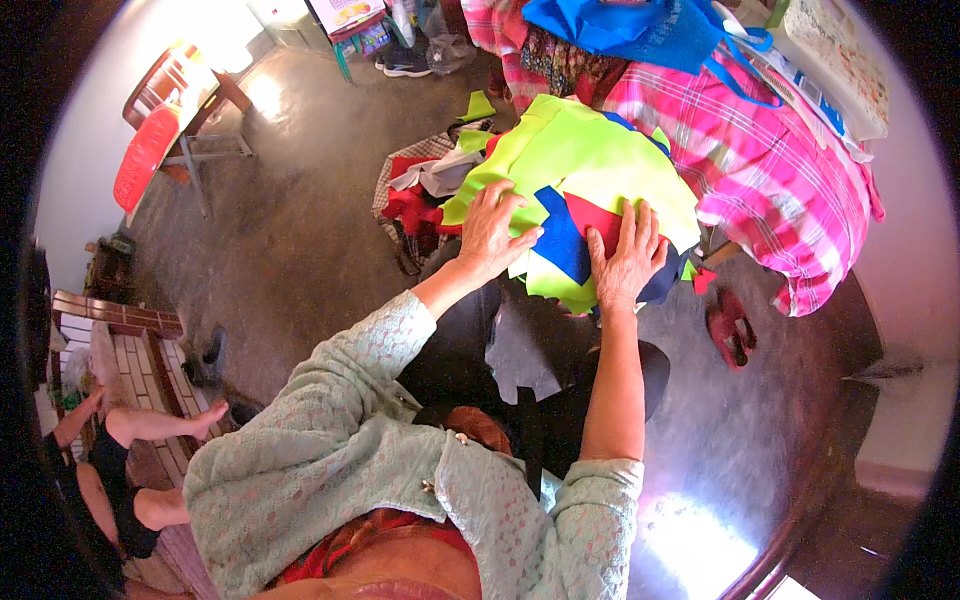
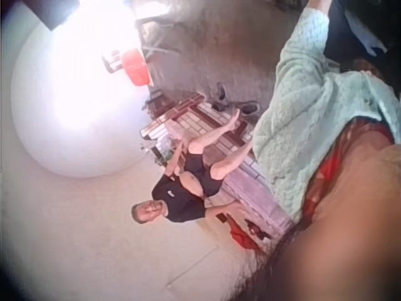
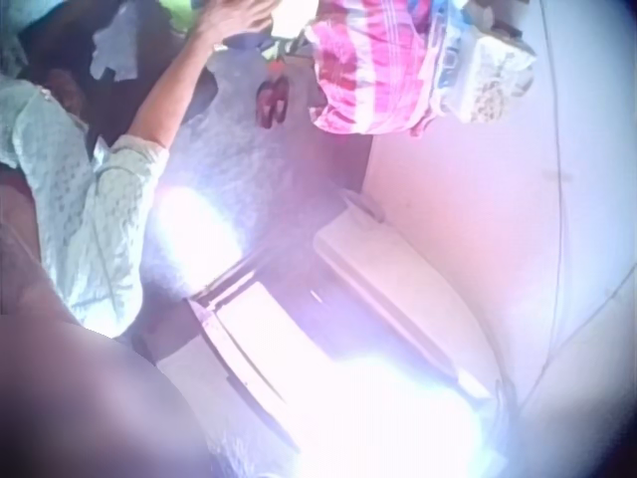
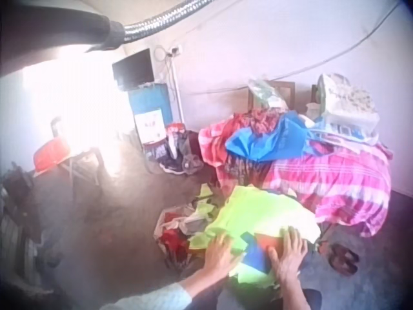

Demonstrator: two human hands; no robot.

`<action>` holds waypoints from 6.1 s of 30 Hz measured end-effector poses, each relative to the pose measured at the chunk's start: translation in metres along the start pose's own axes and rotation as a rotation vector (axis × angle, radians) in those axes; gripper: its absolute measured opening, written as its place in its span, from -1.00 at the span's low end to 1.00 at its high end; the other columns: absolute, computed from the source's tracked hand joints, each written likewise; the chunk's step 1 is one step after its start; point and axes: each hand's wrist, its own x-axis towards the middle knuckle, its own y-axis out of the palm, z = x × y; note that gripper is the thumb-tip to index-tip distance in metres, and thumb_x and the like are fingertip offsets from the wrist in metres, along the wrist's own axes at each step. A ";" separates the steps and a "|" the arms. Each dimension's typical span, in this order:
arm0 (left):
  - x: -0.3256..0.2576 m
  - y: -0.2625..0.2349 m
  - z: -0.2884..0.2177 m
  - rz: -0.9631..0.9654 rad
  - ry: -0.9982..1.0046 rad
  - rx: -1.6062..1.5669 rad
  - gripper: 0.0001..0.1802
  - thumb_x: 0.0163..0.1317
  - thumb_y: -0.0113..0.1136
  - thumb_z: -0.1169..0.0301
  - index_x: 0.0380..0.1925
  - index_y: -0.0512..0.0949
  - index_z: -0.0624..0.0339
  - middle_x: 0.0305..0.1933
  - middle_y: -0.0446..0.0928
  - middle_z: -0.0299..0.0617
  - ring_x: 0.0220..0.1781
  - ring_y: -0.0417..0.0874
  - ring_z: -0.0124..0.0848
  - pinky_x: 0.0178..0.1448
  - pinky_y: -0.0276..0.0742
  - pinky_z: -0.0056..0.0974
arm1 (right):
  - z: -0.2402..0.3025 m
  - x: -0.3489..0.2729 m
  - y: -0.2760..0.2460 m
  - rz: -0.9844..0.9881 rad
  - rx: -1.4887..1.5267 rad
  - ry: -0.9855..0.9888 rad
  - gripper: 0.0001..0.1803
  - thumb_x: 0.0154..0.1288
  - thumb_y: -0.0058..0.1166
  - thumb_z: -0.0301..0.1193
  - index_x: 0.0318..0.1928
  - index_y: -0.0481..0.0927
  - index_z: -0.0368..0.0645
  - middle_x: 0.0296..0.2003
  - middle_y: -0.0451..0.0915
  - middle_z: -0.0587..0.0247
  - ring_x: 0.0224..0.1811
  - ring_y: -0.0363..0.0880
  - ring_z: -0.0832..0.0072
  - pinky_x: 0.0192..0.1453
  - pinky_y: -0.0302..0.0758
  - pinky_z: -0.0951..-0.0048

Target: The person sits on the floor and sorts through a pile of colorful fabric pieces. They pick up individual pieces, separate them by color, and place them into smaller stacks on their lap.

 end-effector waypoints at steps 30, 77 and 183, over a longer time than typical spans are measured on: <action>0.040 -0.053 0.016 0.165 -0.399 -0.905 -0.84 0.09 0.27 0.54 -0.42 0.44 0.21 -0.39 0.50 -0.38 -0.36 0.48 -0.64 -0.31 0.42 -0.48 | 0.000 0.003 0.001 -0.031 0.003 -0.014 -0.24 0.23 -0.01 0.16 0.33 0.30 0.02 0.37 0.19 0.18 0.45 0.06 0.24 0.45 -0.13 -0.04; -0.077 0.013 0.304 0.146 -1.166 -0.371 -0.70 0.13 0.27 0.42 -0.11 0.57 0.28 -0.23 0.61 -0.20 -0.19 0.59 -0.40 -0.11 0.48 -0.33 | 0.006 0.005 0.007 -0.073 -0.062 -0.051 -0.28 0.19 0.03 0.05 0.28 0.37 -0.08 0.32 0.27 0.09 0.41 0.14 0.19 0.44 -0.07 0.07; -0.073 -0.067 0.067 0.026 -0.287 0.071 -0.88 -0.04 0.16 0.37 -0.58 0.53 0.17 -0.44 0.55 -0.15 -0.34 0.61 -0.15 -0.23 0.50 -0.07 | -0.028 0.002 0.025 -0.151 -0.136 -0.147 -0.30 0.35 -0.25 0.21 0.34 0.30 0.10 0.34 0.27 0.26 0.37 0.23 0.29 0.35 0.15 0.02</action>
